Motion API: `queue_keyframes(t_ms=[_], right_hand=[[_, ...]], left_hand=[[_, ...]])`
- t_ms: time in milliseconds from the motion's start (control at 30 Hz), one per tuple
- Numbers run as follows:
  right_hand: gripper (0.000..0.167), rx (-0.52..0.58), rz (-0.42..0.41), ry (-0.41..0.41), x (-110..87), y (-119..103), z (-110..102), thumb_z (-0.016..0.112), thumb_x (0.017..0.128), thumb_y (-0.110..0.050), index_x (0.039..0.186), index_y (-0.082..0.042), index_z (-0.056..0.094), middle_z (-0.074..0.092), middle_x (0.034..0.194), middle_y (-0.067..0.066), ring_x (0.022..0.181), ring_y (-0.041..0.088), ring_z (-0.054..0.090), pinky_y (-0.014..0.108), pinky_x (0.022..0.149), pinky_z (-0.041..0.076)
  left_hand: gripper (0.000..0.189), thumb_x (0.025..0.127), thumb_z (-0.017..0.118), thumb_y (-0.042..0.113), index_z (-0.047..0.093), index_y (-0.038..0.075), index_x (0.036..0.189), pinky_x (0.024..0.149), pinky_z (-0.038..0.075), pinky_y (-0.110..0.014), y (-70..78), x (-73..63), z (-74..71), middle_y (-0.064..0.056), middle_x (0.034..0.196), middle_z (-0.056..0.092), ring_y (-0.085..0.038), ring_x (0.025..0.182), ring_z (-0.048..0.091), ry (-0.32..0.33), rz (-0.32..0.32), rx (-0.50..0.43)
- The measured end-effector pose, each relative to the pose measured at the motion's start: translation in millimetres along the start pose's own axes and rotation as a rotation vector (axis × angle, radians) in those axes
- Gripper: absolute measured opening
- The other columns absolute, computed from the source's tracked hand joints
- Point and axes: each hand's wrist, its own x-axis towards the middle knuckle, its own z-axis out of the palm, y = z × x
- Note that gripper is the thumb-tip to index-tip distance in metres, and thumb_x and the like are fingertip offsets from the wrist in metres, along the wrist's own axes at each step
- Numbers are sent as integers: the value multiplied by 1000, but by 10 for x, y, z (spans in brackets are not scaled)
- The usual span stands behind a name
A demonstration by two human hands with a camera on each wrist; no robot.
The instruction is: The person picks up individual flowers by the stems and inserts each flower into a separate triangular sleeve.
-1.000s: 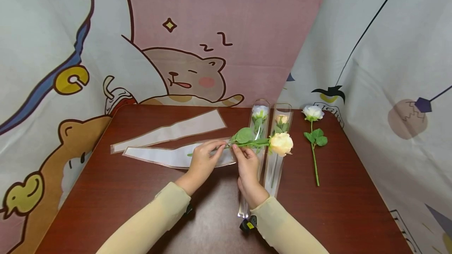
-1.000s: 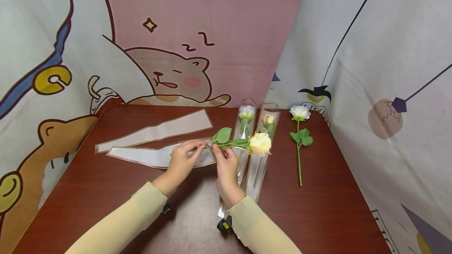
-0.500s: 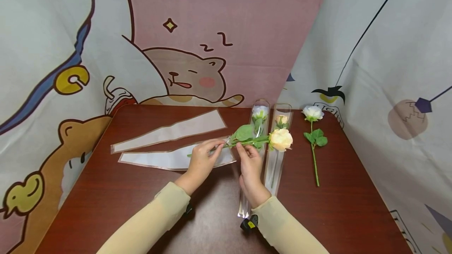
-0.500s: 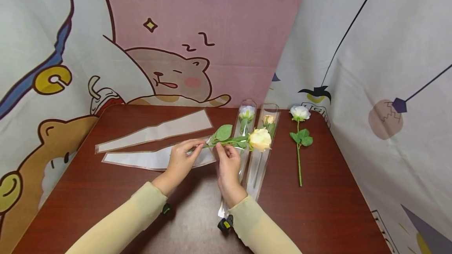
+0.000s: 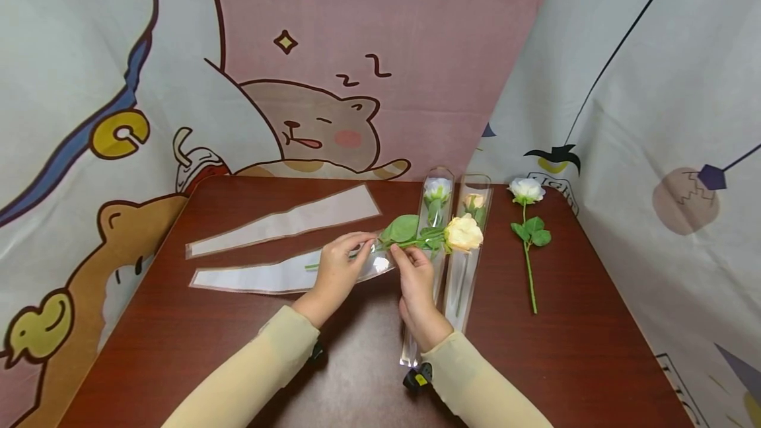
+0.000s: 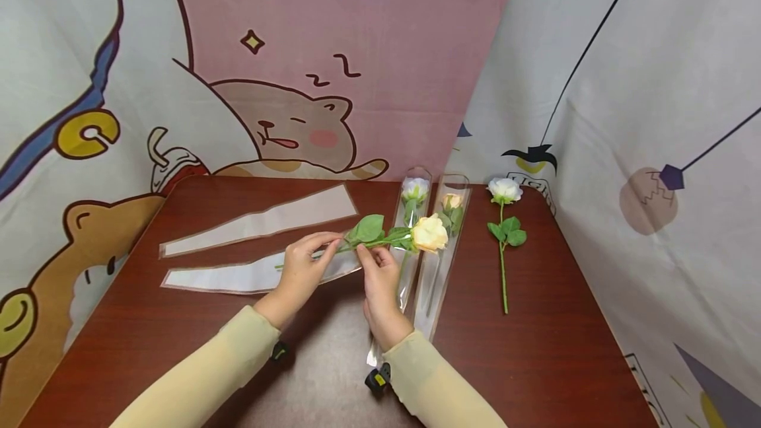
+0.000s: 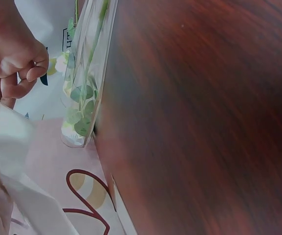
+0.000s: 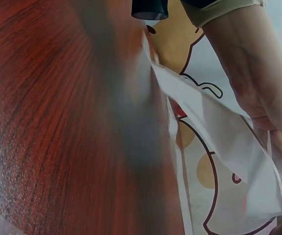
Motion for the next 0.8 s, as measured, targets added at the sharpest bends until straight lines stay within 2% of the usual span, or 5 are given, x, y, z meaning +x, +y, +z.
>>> queue_keyframes(t_ms=[200,300,533,700,800], right_hand=[[9,-25,-10,-25,-33,-5,13,72,81,-5,74,-6,66,62,68,-8,68,7,55,21,67,45],[9,-40,6,-36,-47,-8,16,72,82,-7,74,-7,67,63,69,-7,71,7,55,22,71,44],[26,-41,79,38,-37,-51,14,60,91,-19,65,-15,63,50,66,-8,71,9,46,22,67,39],[33,-56,45,36,-26,-42,-1,59,92,-17,60,-13,55,45,60,-7,67,9,44,22,62,37],[28,-48,18,28,-27,-29,0,60,92,-15,65,-10,61,49,61,-8,68,8,46,21,63,39]], left_hand=[[10,88,67,15,74,11,94,77,56,-24,1,11,7,-2,95,73,-11,88,69,2,12,-18],[11,89,67,15,74,10,94,78,55,-24,-4,16,11,-1,95,73,-11,89,69,-1,23,-21],[10,87,68,13,75,11,95,81,55,-24,-3,9,-1,-1,95,73,-12,90,69,12,13,-4],[9,86,70,11,75,9,93,79,56,-26,7,18,1,-3,95,74,-14,88,70,17,46,-10],[9,85,70,10,75,8,93,79,56,-26,9,19,4,-4,95,73,-15,88,70,18,53,-15]])
